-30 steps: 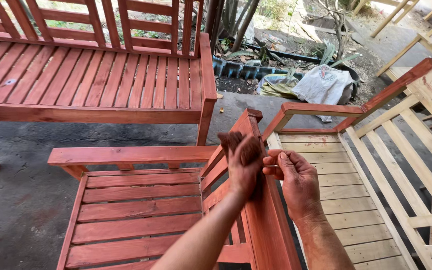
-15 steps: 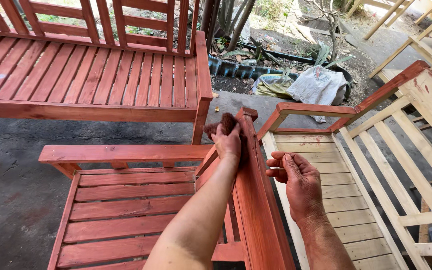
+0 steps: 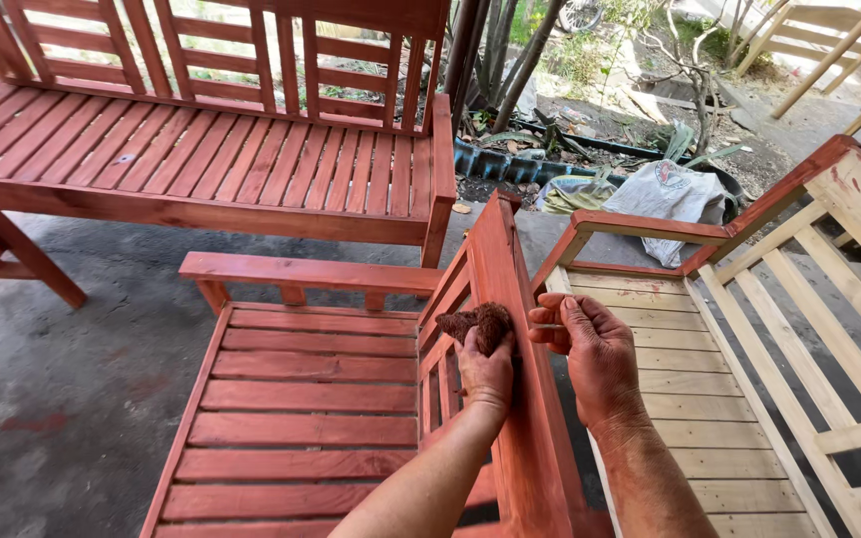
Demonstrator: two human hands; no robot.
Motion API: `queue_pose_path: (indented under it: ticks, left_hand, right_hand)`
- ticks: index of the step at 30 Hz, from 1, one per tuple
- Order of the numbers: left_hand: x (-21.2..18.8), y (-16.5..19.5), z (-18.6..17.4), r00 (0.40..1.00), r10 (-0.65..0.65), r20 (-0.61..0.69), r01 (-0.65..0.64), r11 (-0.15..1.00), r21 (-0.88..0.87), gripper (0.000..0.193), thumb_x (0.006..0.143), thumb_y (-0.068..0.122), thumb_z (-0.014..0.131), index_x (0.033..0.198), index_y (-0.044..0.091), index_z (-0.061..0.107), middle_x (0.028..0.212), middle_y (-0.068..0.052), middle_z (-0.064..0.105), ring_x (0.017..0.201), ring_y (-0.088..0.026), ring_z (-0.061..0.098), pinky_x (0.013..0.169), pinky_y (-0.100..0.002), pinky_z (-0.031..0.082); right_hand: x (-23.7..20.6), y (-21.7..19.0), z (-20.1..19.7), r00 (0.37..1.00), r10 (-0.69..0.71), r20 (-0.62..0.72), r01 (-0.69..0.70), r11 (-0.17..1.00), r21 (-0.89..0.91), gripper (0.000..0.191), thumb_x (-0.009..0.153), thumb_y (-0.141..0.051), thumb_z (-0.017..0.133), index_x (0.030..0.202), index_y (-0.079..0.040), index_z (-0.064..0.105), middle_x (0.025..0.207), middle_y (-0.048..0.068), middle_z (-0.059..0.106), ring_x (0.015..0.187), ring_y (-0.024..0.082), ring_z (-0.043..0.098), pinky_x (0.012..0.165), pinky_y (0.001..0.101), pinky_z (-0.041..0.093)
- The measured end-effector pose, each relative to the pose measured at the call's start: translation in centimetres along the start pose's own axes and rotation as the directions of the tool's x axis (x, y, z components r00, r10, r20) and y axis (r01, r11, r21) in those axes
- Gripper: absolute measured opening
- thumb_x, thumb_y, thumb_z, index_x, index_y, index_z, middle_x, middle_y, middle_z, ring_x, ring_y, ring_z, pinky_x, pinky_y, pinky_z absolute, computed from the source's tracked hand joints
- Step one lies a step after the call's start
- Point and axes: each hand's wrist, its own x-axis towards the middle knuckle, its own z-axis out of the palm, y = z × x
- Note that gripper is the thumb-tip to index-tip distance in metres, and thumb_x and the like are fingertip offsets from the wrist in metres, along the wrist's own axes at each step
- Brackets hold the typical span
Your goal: The person wipes reddish wood stain onto wooden chairs and a bench using a cloth, dipping the cloth into a bucket of stain. They first work on already-stained chairs, then move to an unfinished bench, coating its seat slats and backrest rail with stain by hand.
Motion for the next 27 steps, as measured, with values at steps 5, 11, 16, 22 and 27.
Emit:
queue_pose_path:
  ticks: [5, 11, 16, 22, 27]
  left_hand:
    - [-3.9, -2.3, -2.0, 0.997, 0.08, -0.024, -0.079, 0.996, 0.03, 0.069, 0.078, 0.038, 0.084, 0.135, 0.006, 0.062, 0.149, -0.03, 0.045, 0.135, -0.043, 0.049, 0.112, -0.043, 0.042]
    - [-10.0, -3.9, -5.4, 0.999, 0.049, 0.017, -0.05, 0.997, 0.06, 0.07, 0.076, 0.035, 0.083, 0.136, 0.008, 0.059, 0.144, -0.022, 0.052, 0.133, -0.04, 0.051, 0.111, -0.043, 0.042]
    - [-14.9, -5.0, -8.6, 0.989, 0.122, 0.079, -0.112, 0.986, -0.122, 0.064, 0.075, 0.026, 0.082, 0.129, -0.001, 0.059, 0.14, -0.017, 0.055, 0.127, -0.034, 0.058, 0.108, -0.04, 0.048]
    - [-14.1, -4.0, -7.5, 0.998, -0.011, 0.068, 0.02, 0.991, -0.13, 0.061, 0.078, 0.028, 0.08, 0.132, 0.004, 0.061, 0.139, -0.02, 0.056, 0.126, -0.036, 0.06, 0.109, -0.04, 0.047]
    - [-8.1, -2.5, -5.2, 0.984, -0.175, 0.029, 0.175, 0.985, 0.005, 0.061, 0.081, 0.035, 0.079, 0.136, 0.014, 0.061, 0.146, -0.025, 0.045, 0.129, -0.042, 0.054, 0.11, -0.044, 0.044]
  right_hand:
    - [-3.3, -1.4, -1.2, 0.999, -0.034, 0.024, 0.034, 0.999, -0.008, 0.031, 0.107, -0.024, 0.049, 0.109, -0.005, 0.073, 0.094, 0.008, 0.077, 0.079, 0.016, 0.072, 0.073, 0.0296, 0.055]
    - [-6.1, -2.2, -1.2, 0.998, -0.053, 0.038, 0.054, 0.998, -0.016, 0.031, 0.108, -0.026, 0.05, 0.109, -0.006, 0.074, 0.094, 0.007, 0.077, 0.079, 0.014, 0.072, 0.073, 0.0293, 0.053]
    - [-7.1, -1.9, -0.5, 0.999, -0.032, 0.039, 0.033, 0.999, -0.017, 0.031, 0.107, -0.026, 0.051, 0.109, -0.006, 0.075, 0.092, 0.007, 0.077, 0.078, 0.015, 0.073, 0.073, 0.0302, 0.054]
    - [-6.5, -1.2, -0.5, 0.999, -0.021, 0.03, 0.022, 1.0, -0.014, 0.031, 0.107, -0.025, 0.051, 0.109, -0.006, 0.074, 0.092, 0.006, 0.077, 0.077, 0.014, 0.072, 0.072, 0.0293, 0.052]
    - [-5.2, 0.5, 0.0, 1.0, 0.025, -0.007, -0.026, 0.998, -0.06, 0.032, 0.106, -0.025, 0.048, 0.107, -0.006, 0.075, 0.091, 0.007, 0.077, 0.078, 0.014, 0.073, 0.074, 0.0298, 0.058]
